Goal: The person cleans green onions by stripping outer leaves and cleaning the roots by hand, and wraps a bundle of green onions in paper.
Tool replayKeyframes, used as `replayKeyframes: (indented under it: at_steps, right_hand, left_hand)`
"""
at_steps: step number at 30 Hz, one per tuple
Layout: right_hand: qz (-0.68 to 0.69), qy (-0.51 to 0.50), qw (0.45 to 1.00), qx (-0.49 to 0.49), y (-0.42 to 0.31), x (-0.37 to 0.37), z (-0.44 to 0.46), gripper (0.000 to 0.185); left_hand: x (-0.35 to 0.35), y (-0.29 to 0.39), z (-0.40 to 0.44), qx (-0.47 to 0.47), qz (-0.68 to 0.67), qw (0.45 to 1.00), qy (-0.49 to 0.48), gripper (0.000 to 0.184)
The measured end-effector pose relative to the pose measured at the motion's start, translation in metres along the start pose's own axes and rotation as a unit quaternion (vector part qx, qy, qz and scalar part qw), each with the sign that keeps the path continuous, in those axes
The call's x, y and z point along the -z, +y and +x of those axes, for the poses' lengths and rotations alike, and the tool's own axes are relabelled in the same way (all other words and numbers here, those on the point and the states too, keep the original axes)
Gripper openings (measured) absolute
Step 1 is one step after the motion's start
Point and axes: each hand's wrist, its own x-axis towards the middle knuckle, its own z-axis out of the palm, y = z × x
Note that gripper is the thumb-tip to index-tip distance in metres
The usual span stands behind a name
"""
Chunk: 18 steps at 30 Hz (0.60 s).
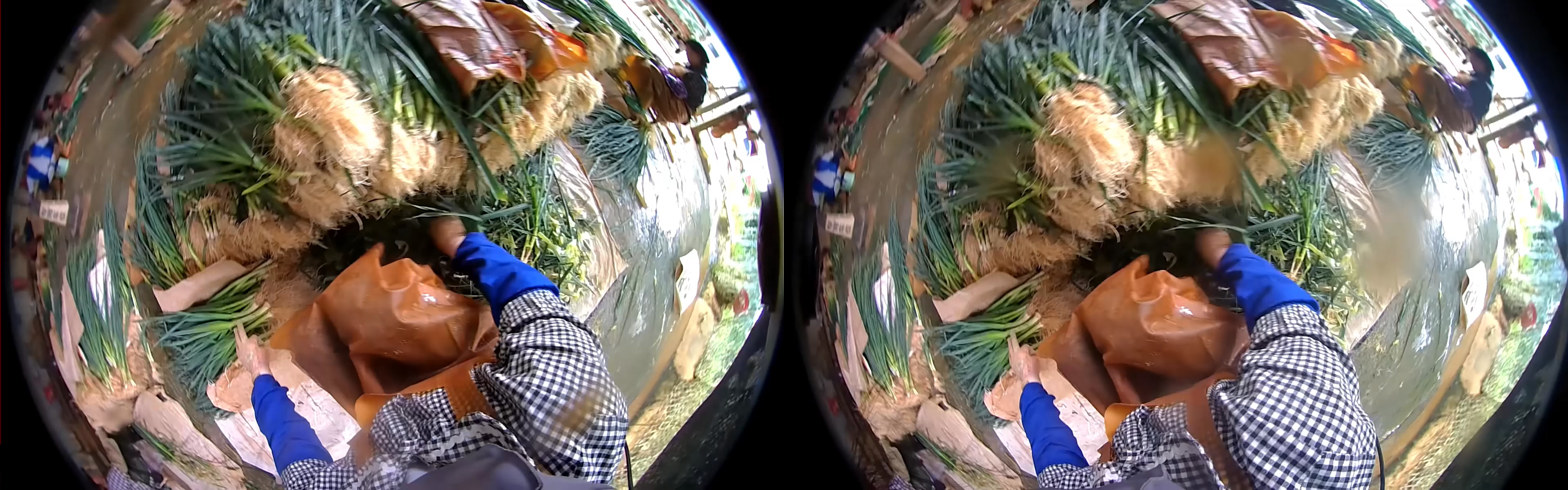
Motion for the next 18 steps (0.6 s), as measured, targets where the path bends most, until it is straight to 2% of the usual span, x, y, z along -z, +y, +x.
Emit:
replayKeyframes:
  at_steps: [2, 3, 4, 5, 6, 7, 8, 9, 12, 14, 15, 16, 17, 18]
  right_hand:
    - [0.153, -0.090, 0.983, 0.037, 0.129, 0.067, -0.044, 0.018]
    - [0.227, -0.138, 0.963, 0.044, 0.198, 0.114, -0.067, 0.018]
    - [0.088, -0.113, 0.988, 0.051, 0.201, 0.081, -0.080, 0.021]
    - [0.188, -0.112, 0.972, 0.084, 0.215, 0.044, -0.107, 0.024]
    - [0.181, -0.087, 0.975, 0.092, 0.226, 0.030, -0.139, 0.026]
    - [0.181, -0.255, 0.948, 0.050, 0.250, 0.088, -0.131, 0.025]
    - [0.158, -0.268, 0.949, 0.054, 0.269, 0.082, -0.142, 0.023]
    - [0.169, -0.299, 0.939, 0.009, 0.287, 0.103, -0.148, 0.022]
    - [0.199, -0.268, 0.943, 0.016, 0.295, 0.060, -0.133, 0.018]
    - [0.147, -0.451, 0.880, 0.000, 0.269, 0.088, -0.071, 0.013]
    - [0.142, -0.303, 0.938, 0.095, 0.243, 0.148, -0.049, 0.024]
    - [0.268, -0.202, 0.931, 0.143, 0.229, 0.231, -0.029, 0.017]
    - [0.334, -0.167, 0.896, 0.240, 0.197, 0.257, -0.010, 0.016]
    - [0.365, -0.039, 0.859, 0.357, 0.135, 0.236, 0.000, 0.015]
  left_hand:
    - [0.009, -0.020, 0.004, 0.046, 0.007, 0.999, -0.011, 0.015]
    - [-0.025, 0.037, -0.040, 0.079, -0.077, 0.994, 0.026, 0.023]
    - [-0.010, 0.043, -0.039, 0.079, -0.078, 0.994, 0.011, 0.028]
    - [0.007, 0.046, -0.045, 0.080, -0.075, 0.994, -0.011, 0.033]
    - [0.033, 0.052, -0.054, 0.053, -0.047, 0.997, -0.010, 0.034]
    - [0.035, 0.057, -0.061, 0.056, -0.041, 0.998, -0.008, 0.034]
    - [0.035, 0.060, -0.070, 0.038, -0.049, 0.997, 0.043, 0.029]
    - [0.037, 0.059, -0.075, 0.016, -0.055, 0.994, 0.094, 0.024]
    - [0.042, 0.073, -0.096, 0.042, -0.005, 0.997, 0.059, 0.026]
    - [0.051, 0.083, -0.106, 0.076, -0.022, 0.997, 0.026, 0.026]
    - [0.057, 0.087, -0.109, 0.089, -0.028, 0.996, 0.011, 0.026]
    - [0.061, 0.090, -0.112, 0.103, -0.040, 0.994, -0.001, 0.026]
    - [0.062, 0.096, -0.114, 0.119, -0.054, 0.991, -0.015, 0.026]
    - [0.063, 0.099, -0.116, 0.138, -0.073, 0.987, -0.031, 0.026]
